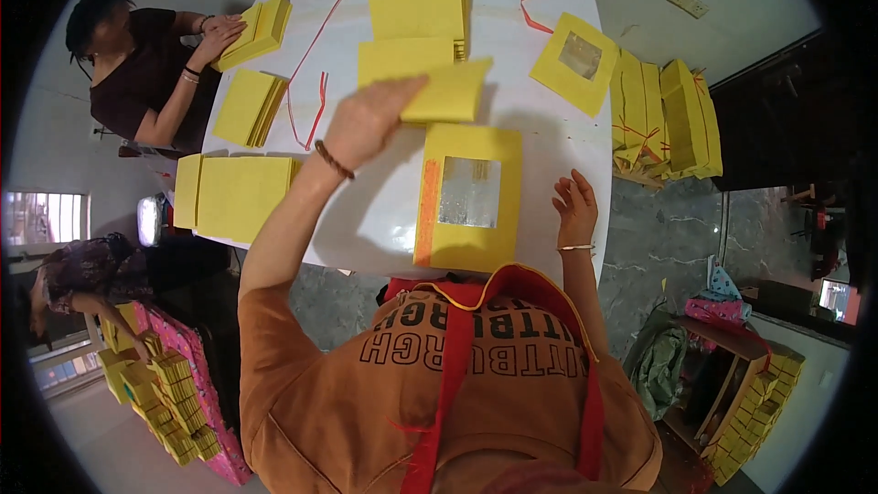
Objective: Folding and stacking sheets of yellow paper with silver foil centers, commonly known as joss paper.
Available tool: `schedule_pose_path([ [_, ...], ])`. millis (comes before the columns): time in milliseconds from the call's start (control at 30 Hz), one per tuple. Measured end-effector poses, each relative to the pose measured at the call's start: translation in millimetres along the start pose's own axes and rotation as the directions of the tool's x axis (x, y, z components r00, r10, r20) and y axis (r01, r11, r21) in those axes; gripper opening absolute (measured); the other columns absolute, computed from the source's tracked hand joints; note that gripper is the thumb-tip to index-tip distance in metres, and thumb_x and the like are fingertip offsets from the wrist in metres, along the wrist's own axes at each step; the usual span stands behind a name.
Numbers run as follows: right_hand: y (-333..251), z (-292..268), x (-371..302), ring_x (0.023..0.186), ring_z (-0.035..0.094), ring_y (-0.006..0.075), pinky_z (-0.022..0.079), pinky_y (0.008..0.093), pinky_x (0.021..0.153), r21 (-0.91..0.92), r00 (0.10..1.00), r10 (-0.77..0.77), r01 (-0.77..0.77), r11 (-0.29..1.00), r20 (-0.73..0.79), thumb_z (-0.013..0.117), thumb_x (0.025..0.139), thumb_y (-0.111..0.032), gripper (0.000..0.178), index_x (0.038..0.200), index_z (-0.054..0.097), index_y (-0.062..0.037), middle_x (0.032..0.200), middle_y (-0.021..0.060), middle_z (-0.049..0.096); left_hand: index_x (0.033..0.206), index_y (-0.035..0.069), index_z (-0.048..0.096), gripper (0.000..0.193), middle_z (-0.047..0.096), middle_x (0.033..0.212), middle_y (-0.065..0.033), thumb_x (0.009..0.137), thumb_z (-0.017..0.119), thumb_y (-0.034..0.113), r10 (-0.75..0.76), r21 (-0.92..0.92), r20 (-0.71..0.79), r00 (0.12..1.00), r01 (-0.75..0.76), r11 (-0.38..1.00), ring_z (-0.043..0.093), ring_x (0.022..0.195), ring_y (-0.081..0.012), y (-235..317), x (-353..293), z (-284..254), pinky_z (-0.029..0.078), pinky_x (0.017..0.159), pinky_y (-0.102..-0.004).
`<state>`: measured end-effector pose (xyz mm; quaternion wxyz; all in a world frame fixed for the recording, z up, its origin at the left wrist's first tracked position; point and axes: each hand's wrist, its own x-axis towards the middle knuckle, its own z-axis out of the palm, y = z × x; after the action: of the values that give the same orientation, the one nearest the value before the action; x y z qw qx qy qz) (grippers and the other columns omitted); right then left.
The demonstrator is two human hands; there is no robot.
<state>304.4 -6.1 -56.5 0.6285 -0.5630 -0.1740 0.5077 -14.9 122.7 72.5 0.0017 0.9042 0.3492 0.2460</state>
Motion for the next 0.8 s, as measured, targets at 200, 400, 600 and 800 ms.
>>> schedule_pose_path([
  [200, 6.0, 11.6, -15.1, 0.088, 0.058, 0.0116, 0.046, 0.0249, 0.071, -0.062, 1.0, 0.012, -0.011, 0.998, 0.019, 0.053, 0.09, -0.017, 0.025, 0.113, 0.056, -0.0096, 0.098, 0.0022, 0.061, 0.128, 0.015, 0.044, 0.054, 0.052, 0.123, -0.0098, 0.076, 0.051, 0.002, -0.048, 0.245, 0.081, 0.996, 0.026, 0.969, 0.052, 0.108, -0.0263, -64.9, -4.7, 72.8, 0.043, 0.09, -0.0366],
  [400, 18.4, 5.8, -24.0, 0.088, 0.058, 0.0113, 0.045, 0.0243, 0.071, -0.134, 0.999, 0.047, -0.044, 0.99, 0.016, 0.053, 0.09, -0.017, 0.025, 0.113, 0.056, -0.0093, 0.096, 0.0015, 0.061, 0.128, 0.021, 0.043, 0.05, 0.052, 0.121, -0.0032, 0.08, 0.05, 0.008, -0.146, 0.313, 0.271, 0.951, 0.056, 0.948, 0.051, 0.107, -0.0205, -67.5, 7.1, 88.6, 0.042, 0.087, -0.0373],
  [600, 18.6, 12.0, -29.0, 0.089, 0.058, 0.0116, 0.044, 0.0246, 0.073, -0.181, 0.998, 0.065, -0.063, 0.982, 0.003, 0.053, 0.09, -0.018, 0.025, 0.112, 0.057, -0.0087, 0.097, 0.0021, 0.062, 0.137, 0.023, 0.03, 0.063, 0.036, 0.137, -0.0089, 0.079, 0.052, 0.01, -0.165, 0.352, 0.415, 0.895, 0.009, 0.936, 0.038, 0.123, -0.0267, -78.5, -11.6, 113.8, 0.034, 0.097, -0.0439],
  [800, 24.6, 15.0, -27.2, 0.089, 0.058, 0.0118, 0.044, 0.0248, 0.073, -0.218, 0.994, 0.107, -0.103, 0.97, 0.004, 0.053, 0.09, -0.017, 0.024, 0.111, 0.058, -0.0085, 0.097, 0.0028, 0.062, 0.143, 0.026, 0.012, 0.086, 0.012, 0.147, -0.0129, 0.071, 0.06, 0.02, -0.292, 0.313, 0.472, 0.832, 0.152, 0.938, 0.015, 0.134, -0.0322, -64.7, -21.1, 120.2, 0.016, 0.105, -0.0551],
])
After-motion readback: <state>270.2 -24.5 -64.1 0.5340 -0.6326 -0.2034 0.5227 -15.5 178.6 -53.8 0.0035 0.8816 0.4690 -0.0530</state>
